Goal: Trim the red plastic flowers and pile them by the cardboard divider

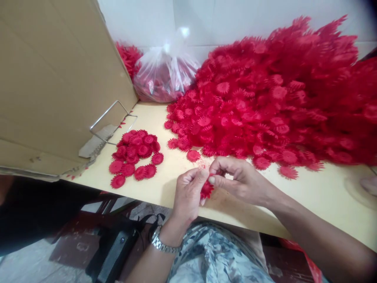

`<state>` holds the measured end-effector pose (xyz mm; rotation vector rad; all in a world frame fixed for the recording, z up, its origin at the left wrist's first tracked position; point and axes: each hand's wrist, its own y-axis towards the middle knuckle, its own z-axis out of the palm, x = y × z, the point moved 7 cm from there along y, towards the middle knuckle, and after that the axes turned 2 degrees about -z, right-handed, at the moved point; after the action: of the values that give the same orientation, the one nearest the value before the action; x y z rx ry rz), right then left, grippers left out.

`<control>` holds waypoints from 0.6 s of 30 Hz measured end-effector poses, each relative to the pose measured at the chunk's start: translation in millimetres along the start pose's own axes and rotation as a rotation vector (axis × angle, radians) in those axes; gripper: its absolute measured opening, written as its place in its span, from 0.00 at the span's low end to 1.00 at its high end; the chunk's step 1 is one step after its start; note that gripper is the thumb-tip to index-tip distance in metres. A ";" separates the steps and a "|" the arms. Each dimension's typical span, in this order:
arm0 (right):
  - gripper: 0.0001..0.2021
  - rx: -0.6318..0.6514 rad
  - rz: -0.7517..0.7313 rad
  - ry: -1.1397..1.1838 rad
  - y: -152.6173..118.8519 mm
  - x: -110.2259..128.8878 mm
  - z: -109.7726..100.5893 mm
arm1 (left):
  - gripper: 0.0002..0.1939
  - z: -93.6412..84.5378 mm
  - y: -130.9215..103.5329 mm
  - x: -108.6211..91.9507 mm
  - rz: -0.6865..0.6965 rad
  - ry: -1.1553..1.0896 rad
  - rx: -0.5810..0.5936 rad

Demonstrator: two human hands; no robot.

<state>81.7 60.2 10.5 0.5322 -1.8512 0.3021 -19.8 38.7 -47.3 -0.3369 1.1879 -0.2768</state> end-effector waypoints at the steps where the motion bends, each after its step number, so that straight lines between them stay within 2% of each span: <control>1: 0.07 -0.062 -0.022 -0.021 1.0 2.2 -8.8 | 0.23 0.2 -0.3 -0.6 0.006 -0.006 0.015; 4: 0.06 -0.369 -0.108 -0.256 5.5 14.1 -58.4 | 0.23 -1.4 -1.1 -0.6 -0.008 -0.033 0.026; 7: 0.07 -0.654 -0.147 -0.805 10.6 29.9 -109.2 | 0.21 2.2 -1.9 0.1 -0.053 -0.101 0.080; 9: 0.11 -0.669 -0.150 -1.046 17.0 32.5 -123.5 | 0.15 7.1 -2.8 -0.5 -0.076 -0.167 0.143; 12: 0.15 -0.586 -0.247 -1.088 18.0 33.6 -114.1 | 0.08 8.6 -3.5 -0.5 -0.099 -0.202 0.168; 15: 0.12 -0.476 -0.319 -0.905 8.5 35.6 -84.9 | 0.09 3.3 -3.1 0.3 -0.094 -0.167 0.104; 18: 0.11 -0.291 -0.300 -0.649 0.8 34.1 -53.6 | 0.12 -0.3 -2.8 1.6 -0.097 -0.132 0.038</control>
<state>116.3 78.1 60.7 0.7492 -2.3385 -0.3839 -19.6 35.5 -47.7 -0.3741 1.0371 -0.3559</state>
